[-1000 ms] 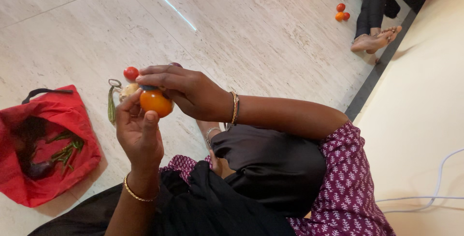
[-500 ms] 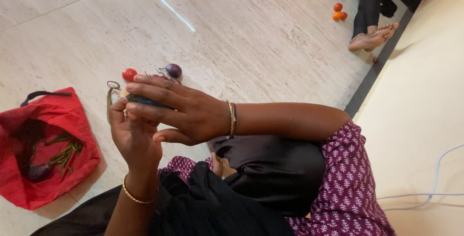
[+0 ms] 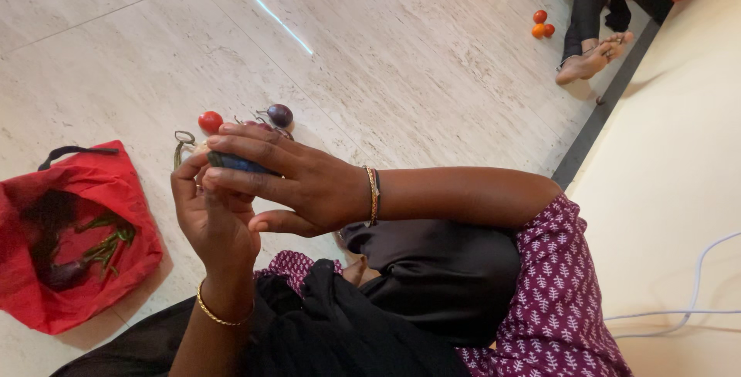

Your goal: The person sits on the floor and peels tomatoes using a small knife. They hold a tomato in one hand and carefully remove the skin with the knife, placing the peeled tomato on the floor next to other vegetables.

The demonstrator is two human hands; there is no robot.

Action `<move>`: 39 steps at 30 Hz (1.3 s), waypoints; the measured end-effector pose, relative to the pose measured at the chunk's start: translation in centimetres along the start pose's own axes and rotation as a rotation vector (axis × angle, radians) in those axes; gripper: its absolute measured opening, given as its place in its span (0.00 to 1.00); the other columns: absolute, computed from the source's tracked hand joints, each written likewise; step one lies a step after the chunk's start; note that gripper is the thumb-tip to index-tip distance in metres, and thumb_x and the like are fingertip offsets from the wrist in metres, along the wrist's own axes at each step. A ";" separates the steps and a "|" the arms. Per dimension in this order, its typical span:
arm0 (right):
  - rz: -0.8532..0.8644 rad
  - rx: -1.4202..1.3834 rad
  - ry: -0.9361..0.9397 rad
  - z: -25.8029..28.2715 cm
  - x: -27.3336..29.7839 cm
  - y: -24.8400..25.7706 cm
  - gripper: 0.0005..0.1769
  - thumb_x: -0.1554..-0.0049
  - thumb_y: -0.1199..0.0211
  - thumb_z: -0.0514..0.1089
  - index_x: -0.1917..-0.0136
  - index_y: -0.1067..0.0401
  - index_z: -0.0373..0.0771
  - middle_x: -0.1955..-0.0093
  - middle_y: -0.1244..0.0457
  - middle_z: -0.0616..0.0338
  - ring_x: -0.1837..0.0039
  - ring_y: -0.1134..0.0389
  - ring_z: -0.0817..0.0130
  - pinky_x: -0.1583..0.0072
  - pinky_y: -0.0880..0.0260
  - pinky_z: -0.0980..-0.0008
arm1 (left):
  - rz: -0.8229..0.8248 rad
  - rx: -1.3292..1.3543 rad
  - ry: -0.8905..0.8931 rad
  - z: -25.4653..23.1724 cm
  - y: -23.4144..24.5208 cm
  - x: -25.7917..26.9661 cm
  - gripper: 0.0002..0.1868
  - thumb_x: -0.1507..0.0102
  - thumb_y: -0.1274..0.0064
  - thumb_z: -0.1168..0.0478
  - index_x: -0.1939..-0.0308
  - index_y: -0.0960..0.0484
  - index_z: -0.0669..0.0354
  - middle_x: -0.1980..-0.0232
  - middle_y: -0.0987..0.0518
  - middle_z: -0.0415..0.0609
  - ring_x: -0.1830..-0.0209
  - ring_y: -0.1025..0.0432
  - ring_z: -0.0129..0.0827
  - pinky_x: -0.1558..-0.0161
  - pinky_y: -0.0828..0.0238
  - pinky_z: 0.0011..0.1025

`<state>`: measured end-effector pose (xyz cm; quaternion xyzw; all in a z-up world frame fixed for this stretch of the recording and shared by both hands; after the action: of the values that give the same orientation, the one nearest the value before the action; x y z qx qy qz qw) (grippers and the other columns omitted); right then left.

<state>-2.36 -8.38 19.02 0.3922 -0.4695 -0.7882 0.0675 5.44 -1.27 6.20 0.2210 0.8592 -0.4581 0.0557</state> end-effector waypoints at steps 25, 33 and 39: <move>-0.002 -0.259 -0.309 -3.9 1.7 0.7 0.26 0.26 0.50 0.58 0.21 0.39 0.45 0.19 0.49 0.51 0.20 0.44 0.59 0.23 0.36 0.62 | 0.124 -0.069 0.012 0.5 -1.9 -0.1 0.24 0.29 0.44 0.70 0.31 0.34 0.67 0.30 0.28 0.55 0.29 0.30 0.38 0.25 0.31 0.37; -0.052 -0.158 -0.174 -1.5 0.7 2.0 0.29 0.27 0.46 0.60 0.21 0.42 0.44 0.19 0.52 0.48 0.17 0.48 0.53 0.22 0.40 0.58 | 0.133 -0.010 0.034 -0.1 -2.5 -0.8 0.27 0.29 0.46 0.70 0.27 0.36 0.69 0.27 0.31 0.56 0.24 0.34 0.39 0.23 0.33 0.38; -0.026 0.040 -0.030 0.4 0.4 2.4 0.33 0.29 0.43 0.60 0.20 0.43 0.42 0.17 0.52 0.48 0.17 0.51 0.51 0.19 0.44 0.52 | 0.164 0.071 0.100 0.3 -2.8 -0.4 0.27 0.27 0.47 0.69 0.26 0.37 0.67 0.31 0.30 0.57 0.31 0.31 0.39 0.27 0.30 0.40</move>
<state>-3.52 -9.62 20.84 0.3875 -0.4810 -0.7853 0.0423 4.58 -2.99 8.26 0.3152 0.8230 -0.4707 0.0421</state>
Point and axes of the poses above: each hand's wrist, its own x-axis away from the middle knuckle, its own y-axis out of the back of the hand, z = x × y, the point moved 10 cm from there along -x, towards the middle knuckle
